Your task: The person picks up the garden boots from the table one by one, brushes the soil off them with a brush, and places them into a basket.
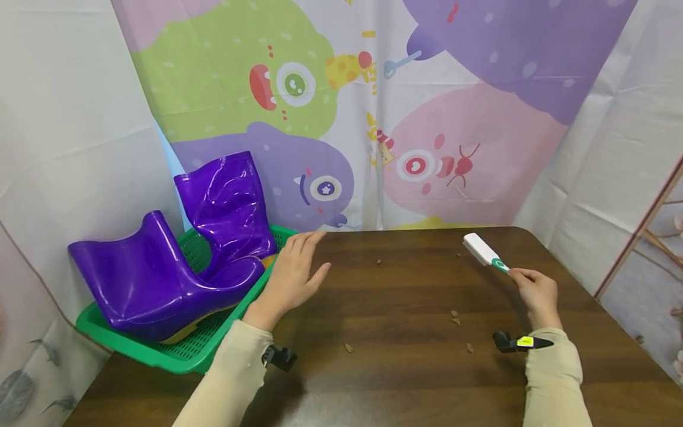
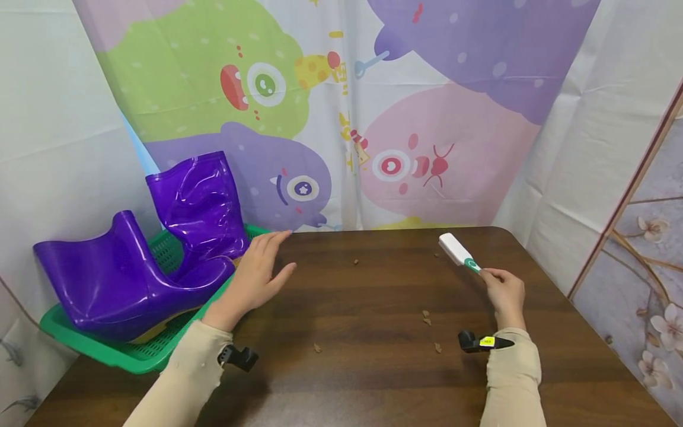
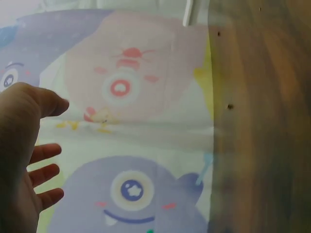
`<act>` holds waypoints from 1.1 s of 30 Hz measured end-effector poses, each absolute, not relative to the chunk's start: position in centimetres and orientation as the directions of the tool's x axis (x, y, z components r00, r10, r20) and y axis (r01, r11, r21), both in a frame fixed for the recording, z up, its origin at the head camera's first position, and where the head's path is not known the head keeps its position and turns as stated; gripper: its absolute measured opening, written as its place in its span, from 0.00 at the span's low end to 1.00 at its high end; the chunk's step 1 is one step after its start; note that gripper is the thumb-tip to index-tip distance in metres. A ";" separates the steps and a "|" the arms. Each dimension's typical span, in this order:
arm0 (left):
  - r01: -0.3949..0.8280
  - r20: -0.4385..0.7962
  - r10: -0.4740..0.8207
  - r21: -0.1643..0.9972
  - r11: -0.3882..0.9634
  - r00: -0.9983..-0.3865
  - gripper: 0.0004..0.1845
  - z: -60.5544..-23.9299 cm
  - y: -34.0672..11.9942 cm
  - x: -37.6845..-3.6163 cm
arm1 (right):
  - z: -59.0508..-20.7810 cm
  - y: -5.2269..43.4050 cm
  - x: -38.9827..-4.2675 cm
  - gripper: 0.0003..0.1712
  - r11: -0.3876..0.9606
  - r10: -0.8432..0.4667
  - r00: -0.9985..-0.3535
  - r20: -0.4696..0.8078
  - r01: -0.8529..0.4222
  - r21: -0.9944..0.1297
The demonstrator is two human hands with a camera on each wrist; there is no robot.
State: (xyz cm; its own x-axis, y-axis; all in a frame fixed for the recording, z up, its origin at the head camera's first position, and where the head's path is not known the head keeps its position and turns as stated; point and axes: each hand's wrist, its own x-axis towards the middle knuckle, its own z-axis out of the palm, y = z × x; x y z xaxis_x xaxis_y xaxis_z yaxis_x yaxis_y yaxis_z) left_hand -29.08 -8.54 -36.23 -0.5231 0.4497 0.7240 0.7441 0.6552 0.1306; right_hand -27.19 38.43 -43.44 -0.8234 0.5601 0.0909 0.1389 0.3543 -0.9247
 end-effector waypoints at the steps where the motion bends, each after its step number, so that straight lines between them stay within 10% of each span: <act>1: 0.749 0.714 0.460 0.135 0.649 -0.528 0.30 -36.5 -8.2 -29.1 | -43.6 38.5 -27.2 0.23 0.351 0.563 -0.822 0.086 0.144 -0.925; 33: 0.734 0.521 0.542 0.293 0.612 -0.660 0.29 -40.3 -4.8 -27.8 | -45.0 39.1 -26.7 0.29 0.538 0.535 -0.845 0.024 0.318 -0.781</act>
